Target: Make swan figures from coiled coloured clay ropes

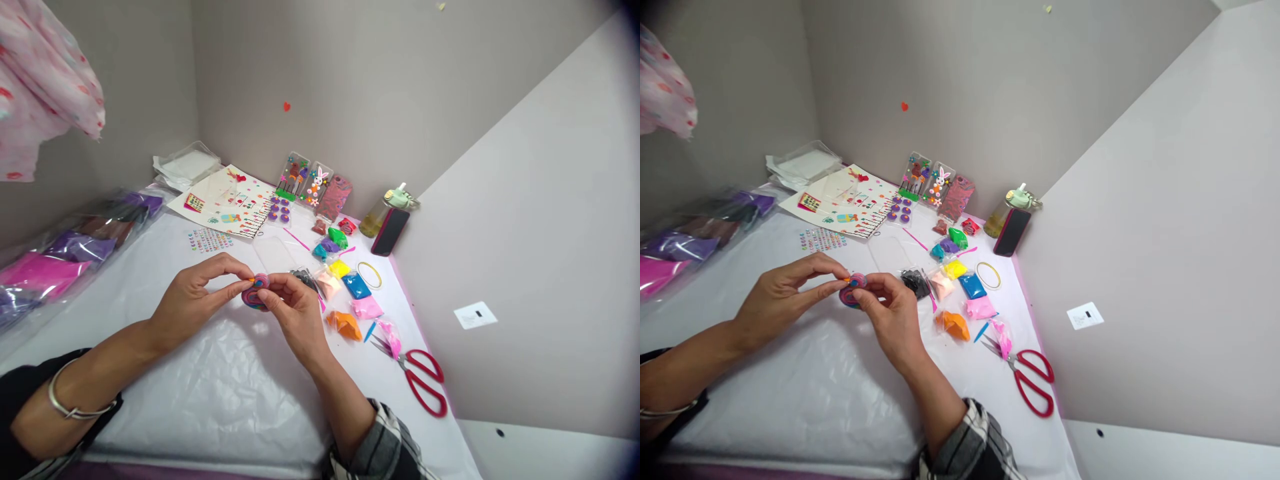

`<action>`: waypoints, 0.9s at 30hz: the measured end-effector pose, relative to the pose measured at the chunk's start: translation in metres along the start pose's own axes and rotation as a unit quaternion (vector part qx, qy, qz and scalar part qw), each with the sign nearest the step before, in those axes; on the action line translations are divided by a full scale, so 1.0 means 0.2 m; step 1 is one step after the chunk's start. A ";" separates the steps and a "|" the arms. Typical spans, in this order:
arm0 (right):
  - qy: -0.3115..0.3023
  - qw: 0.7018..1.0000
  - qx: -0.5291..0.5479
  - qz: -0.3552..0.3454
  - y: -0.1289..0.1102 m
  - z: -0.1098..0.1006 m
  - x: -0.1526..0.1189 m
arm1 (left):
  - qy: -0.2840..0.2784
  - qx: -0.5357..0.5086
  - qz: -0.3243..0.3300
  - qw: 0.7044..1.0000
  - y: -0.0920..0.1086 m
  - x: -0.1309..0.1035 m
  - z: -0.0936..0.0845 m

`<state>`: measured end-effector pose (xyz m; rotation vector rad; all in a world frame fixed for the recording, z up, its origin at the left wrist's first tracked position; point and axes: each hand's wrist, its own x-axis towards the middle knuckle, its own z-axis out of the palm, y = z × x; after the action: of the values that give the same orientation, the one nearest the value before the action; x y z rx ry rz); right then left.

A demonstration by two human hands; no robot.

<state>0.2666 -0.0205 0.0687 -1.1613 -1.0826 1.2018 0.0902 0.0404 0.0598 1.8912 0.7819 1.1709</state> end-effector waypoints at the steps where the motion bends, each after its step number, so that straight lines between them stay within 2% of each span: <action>1: 0.000 1.000 0.001 0.004 0.00 0.00 0.00 | 0.003 0.007 0.009 1.000 0.00 0.00 0.00; 7: -0.018 0.999 0.027 0.025 0.01 -0.02 0.01 | 0.015 0.043 0.101 0.994 -0.02 0.00 0.00; 11: -0.029 0.997 0.052 0.039 0.01 -0.03 0.01 | 0.024 0.069 0.135 0.988 -0.03 0.00 0.00; 27: -0.045 0.993 0.096 0.042 0.02 -0.03 0.02 | 0.013 0.098 0.163 0.982 -0.03 0.01 -0.01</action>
<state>0.2727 -0.0176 0.0646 -1.0207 -0.9695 1.4033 0.0878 0.0452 0.0555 2.2329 0.6352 1.3596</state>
